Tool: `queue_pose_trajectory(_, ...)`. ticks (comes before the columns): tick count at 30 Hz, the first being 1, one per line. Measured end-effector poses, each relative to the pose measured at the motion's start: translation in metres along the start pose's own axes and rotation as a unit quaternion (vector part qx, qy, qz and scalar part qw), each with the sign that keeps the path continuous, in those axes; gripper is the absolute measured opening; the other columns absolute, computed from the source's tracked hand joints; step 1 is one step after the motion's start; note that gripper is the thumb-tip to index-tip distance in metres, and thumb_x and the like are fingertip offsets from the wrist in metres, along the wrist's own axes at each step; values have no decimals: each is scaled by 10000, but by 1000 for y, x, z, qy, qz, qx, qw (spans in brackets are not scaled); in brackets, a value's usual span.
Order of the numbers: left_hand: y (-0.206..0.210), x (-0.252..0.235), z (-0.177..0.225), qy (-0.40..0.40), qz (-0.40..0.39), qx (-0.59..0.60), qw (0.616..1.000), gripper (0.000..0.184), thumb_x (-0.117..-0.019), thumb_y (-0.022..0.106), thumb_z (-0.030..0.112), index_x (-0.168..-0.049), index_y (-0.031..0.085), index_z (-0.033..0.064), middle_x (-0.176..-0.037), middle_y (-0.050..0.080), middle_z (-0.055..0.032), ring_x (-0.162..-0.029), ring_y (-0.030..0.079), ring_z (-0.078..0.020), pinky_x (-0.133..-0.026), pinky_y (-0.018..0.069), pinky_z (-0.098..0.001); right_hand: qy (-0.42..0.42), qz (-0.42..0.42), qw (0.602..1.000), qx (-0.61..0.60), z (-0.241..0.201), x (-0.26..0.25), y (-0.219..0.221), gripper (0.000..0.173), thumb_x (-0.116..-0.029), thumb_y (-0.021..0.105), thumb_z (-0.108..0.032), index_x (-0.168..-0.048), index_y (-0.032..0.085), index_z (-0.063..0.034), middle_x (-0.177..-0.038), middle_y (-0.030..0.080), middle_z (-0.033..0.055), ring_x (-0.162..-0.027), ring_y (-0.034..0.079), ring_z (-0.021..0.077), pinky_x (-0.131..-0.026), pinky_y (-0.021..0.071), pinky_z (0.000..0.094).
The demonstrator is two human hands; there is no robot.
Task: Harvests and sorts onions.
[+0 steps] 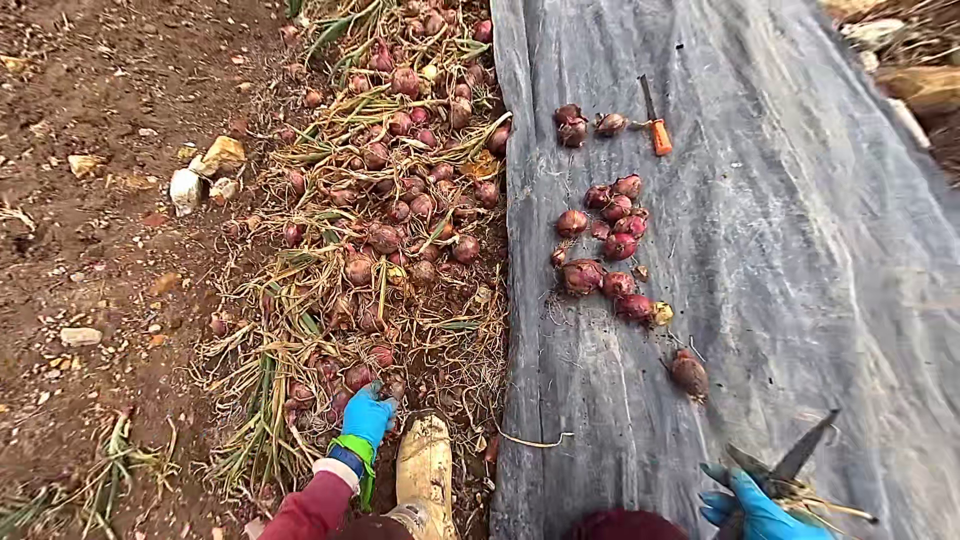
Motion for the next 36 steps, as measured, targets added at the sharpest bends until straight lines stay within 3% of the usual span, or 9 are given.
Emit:
queue_pose_trajectory(5, -14, -16, 6, -27, -66, -143, 987, 410, -908, 785, 313, -1240, 688, 92, -967, 757, -118, -761, 749, -225, -721, 645, -426, -35, -196, 980, 11, -21, 72, 127, 309, -1073, 536, -233, -1019, 655, 47, -743, 696, 157, -591, 689, 272, -586, 630, 430)
queue_pose_trajectory(11, -21, -6, 38, 44, -224, -134, 964, 343, -993, 692, 410, -1163, 719, 113, -770, 677, -66, -535, 606, -159, -516, 548, -328, 103, -387, 916, 26, 56, 110, 226, 921, -1038, 12, -647, -1007, 684, -18, -582, 581, 110, -450, 577, 253, -453, 558, 449)
queue_pose_trajectory(13, -21, 23, 80, 95, -274, -43, 956, 278, -974, 723, 323, -1106, 715, 79, -701, 640, -54, -481, 557, -140, -458, 504, -290, 129, -457, 879, 50, 70, 127, 248, 923, -1023, 55, -691, -1063, 692, -25, -598, 590, 99, -458, 580, 237, -463, 560, 431)
queue_pose_trajectory(16, -5, 56, 141, 214, -333, -66, 916, 395, -778, 885, 339, -1062, 733, 111, -812, 721, -4, -598, 639, -87, -560, 562, -265, 45, -502, 864, -3, 31, 139, 279, 830, -864, 464, -848, -882, 681, -47, -582, 605, 53, -439, 584, 186, -433, 551, 370)
queue_pose_trajectory(18, 4, 69, 160, 293, -333, -145, 885, 337, -805, 872, 423, -988, 768, 161, -881, 759, 52, -794, 708, -43, -763, 610, -289, -27, -498, 865, -55, -8, 141, 289, 736, -813, 603, -811, -837, 636, -77, -584, 601, 37, -441, 582, 169, -425, 544, 352)
queue_pose_trajectory(22, -5, 82, 200, 387, -350, -325, 789, 407, -880, 733, 619, -860, 758, 213, -751, 694, 83, -720, 657, -41, -682, 567, -324, -144, -515, 845, 0, -48, 130, 283, 882, -870, 274, -888, -887, 638, -85, -627, 624, 29, -484, 600, 154, -448, 544, 338)
queue_pose_trajectory(29, -6, 113, 240, 431, -236, -515, 702, 362, -1009, 617, 515, -850, 702, 201, -762, 658, 35, -729, 646, -135, -682, 549, -420, -49, -490, 864, 101, -28, 116, 240, 936, -902, 209, -877, -870, 711, -87, -577, 601, 77, -439, 566, 180, -430, 521, 345)
queue_pose_trajectory(32, 35, 148, 223, 414, -275, -627, 600, 326, -1061, 504, 404, -967, 704, 164, -918, 696, -41, -874, 693, -246, -737, 570, -528, -83, -533, 820, 192, -20, 126, 237, 936, -855, 213, -923, -869, 693, -120, -627, 635, 37, -493, 601, 161, -473, 536, 347)
queue_pose_trajectory(36, 14, 95, 214, 351, -115, -536, 759, 337, -1073, 489, 403, -1118, 740, 182, -1039, 751, -76, -997, 720, -296, -843, 562, -597, -80, -363, 928, 19, -29, 115, 213, 942, -924, 89, -838, -836, 648, -86, -555, 578, 73, -409, 557, 201, -394, 532, 388)
Point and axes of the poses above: each hand's wrist, its own x-axis away from the middle knuckle, its own y-axis out of the palm, z = x × y, the point moved 3 cm from there along -x, towards the middle knuckle
